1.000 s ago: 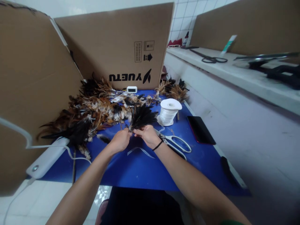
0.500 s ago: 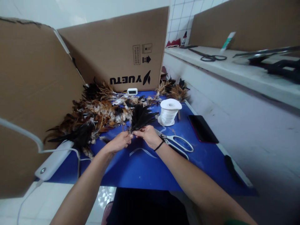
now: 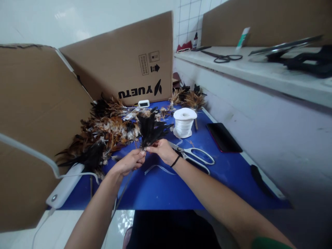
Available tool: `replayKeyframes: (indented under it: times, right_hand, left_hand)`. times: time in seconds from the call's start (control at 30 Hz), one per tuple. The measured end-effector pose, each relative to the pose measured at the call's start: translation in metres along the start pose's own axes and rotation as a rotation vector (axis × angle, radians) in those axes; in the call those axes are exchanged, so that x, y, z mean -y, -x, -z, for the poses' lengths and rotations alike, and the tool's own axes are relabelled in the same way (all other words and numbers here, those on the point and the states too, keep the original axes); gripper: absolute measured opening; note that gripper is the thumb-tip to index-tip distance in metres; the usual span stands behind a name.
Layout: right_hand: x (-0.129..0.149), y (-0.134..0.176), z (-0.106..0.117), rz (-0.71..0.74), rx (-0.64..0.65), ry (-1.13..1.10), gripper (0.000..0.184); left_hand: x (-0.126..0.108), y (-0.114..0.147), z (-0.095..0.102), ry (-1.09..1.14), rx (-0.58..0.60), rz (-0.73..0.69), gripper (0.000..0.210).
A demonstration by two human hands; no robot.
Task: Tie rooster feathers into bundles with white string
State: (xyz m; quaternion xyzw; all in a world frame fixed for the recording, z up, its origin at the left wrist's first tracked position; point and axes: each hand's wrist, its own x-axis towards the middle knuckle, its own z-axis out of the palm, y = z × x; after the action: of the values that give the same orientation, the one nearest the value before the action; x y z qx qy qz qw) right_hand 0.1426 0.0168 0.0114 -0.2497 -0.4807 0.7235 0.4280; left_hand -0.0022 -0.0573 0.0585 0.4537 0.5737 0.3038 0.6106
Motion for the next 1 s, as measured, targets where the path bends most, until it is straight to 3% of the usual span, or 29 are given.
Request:
replayKeyframes:
  times: [0.13,0.3,0.47,0.67,1.0]
  right_hand:
    - [0.001,0.0,0.001,-0.017,-0.021,0.108,0.029]
    - [0.009,0.004,0.004,-0.046,0.034,0.457,0.012]
    - [0.018,0.01,-0.005,-0.091,0.087,0.277,0.02]
    - [0.012,0.008,-0.007,-0.069,0.066,0.044,0.03]
    - [0.012,0.009,-0.006,-0.1,0.074,-0.025,0.027]
  left_hand:
    - [0.001,0.001,0.001,0.001,-0.031,0.005,0.043]
    - [0.004,0.001,0.006,-0.093,-0.206,-0.02,0.043]
    - [0.005,0.004,0.001,-0.187,-0.302,-0.086,0.045]
    - [0.002,0.01,-0.005,-0.118,-0.157,-0.082,0.049]
    - [-0.003,0.015,-0.004,0.02,-0.024,-0.011,0.042]
